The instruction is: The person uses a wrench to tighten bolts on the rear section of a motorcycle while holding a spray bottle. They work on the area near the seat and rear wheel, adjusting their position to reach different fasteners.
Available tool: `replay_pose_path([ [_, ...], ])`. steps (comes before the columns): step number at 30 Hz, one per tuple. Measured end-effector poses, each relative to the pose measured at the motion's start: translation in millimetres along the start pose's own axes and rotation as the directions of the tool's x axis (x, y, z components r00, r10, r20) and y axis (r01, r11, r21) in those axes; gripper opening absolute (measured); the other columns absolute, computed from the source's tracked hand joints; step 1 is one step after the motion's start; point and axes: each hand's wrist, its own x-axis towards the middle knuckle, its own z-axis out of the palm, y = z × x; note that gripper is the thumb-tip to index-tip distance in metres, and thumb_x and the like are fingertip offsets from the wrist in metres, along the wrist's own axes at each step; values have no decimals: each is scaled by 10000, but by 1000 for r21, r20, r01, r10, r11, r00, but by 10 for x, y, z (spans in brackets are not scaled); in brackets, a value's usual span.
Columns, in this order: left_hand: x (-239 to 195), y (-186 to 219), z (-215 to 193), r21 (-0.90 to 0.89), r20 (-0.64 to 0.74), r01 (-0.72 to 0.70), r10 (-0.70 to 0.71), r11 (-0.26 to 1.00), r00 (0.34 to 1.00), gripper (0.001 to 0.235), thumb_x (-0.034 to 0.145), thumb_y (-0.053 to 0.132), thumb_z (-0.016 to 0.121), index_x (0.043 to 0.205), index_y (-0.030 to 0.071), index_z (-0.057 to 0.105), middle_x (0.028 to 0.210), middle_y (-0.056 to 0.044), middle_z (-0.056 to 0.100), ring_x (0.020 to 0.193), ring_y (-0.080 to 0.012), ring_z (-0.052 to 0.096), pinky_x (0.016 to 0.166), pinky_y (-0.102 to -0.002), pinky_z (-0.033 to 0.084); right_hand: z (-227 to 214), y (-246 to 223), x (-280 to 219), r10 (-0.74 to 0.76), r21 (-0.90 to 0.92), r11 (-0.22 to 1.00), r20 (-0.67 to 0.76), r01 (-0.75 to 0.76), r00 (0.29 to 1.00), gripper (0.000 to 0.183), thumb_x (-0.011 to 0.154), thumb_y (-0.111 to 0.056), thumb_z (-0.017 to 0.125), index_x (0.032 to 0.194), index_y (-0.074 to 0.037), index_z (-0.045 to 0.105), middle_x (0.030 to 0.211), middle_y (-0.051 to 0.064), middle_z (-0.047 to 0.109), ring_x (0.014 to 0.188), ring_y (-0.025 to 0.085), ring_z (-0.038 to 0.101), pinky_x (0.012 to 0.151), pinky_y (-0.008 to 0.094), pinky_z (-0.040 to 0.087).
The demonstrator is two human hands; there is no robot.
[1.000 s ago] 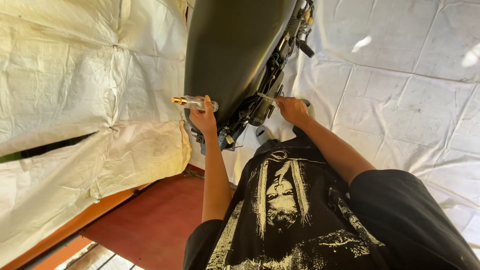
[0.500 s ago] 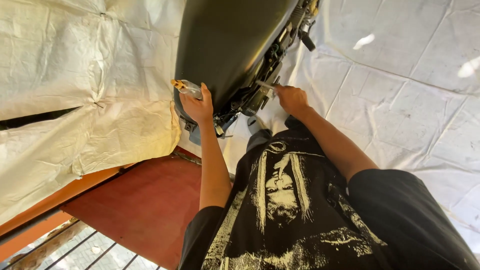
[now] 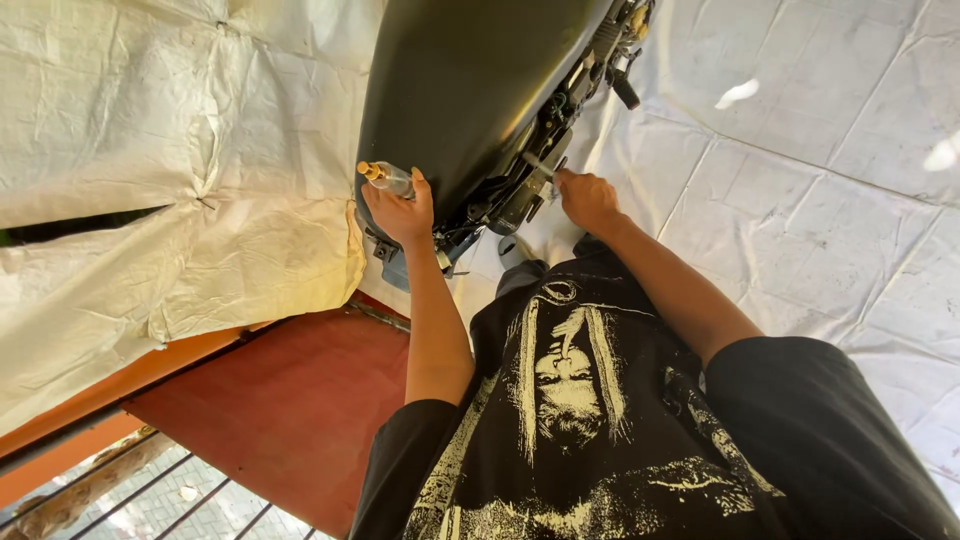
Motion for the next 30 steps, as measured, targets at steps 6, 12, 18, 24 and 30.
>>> replay_pose_path([
  [6,-201,-297,227,-8,25,109,-109,994,994,507,884,393,682,1155,-34,647,1068,-218,682,1043,-399,682,970,-468,522,65,203,103,52,138,989,-49,-44,997,200,1039,-341,516,1149,-313,681,778,137,714,808,447,746,707,547,616],
  [12,-367,-522,371,-24,96,202,-199,979,975,591,911,372,681,1318,-48,597,1241,-246,654,1213,-415,627,1050,-527,490,-22,64,-23,-10,99,995,-32,13,999,203,1029,-283,520,1148,-261,683,790,179,724,811,451,749,728,549,624],
  [18,-381,-535,361,-17,128,226,-223,974,967,605,925,339,687,1368,-55,561,1314,-259,627,1273,-430,590,1086,-559,471,-22,94,126,44,77,996,-115,-35,992,184,1031,-311,540,1125,-275,693,736,146,695,770,425,751,671,524,627],
  [24,-371,-615,378,-18,91,118,-115,993,989,574,896,338,706,1301,-58,611,1214,-239,664,1180,-426,642,1048,-514,496,-159,3,13,-39,16,999,-123,41,992,205,1013,-264,526,1120,-273,701,687,127,671,717,423,743,644,516,619],
  [30,-238,-391,266,19,72,47,-49,999,996,522,835,292,736,1238,-25,639,1084,-225,664,1056,-422,665,964,-497,532,216,61,29,-47,-28,999,-254,42,966,150,1006,-294,606,1096,-332,719,670,109,669,675,334,749,579,446,609],
])
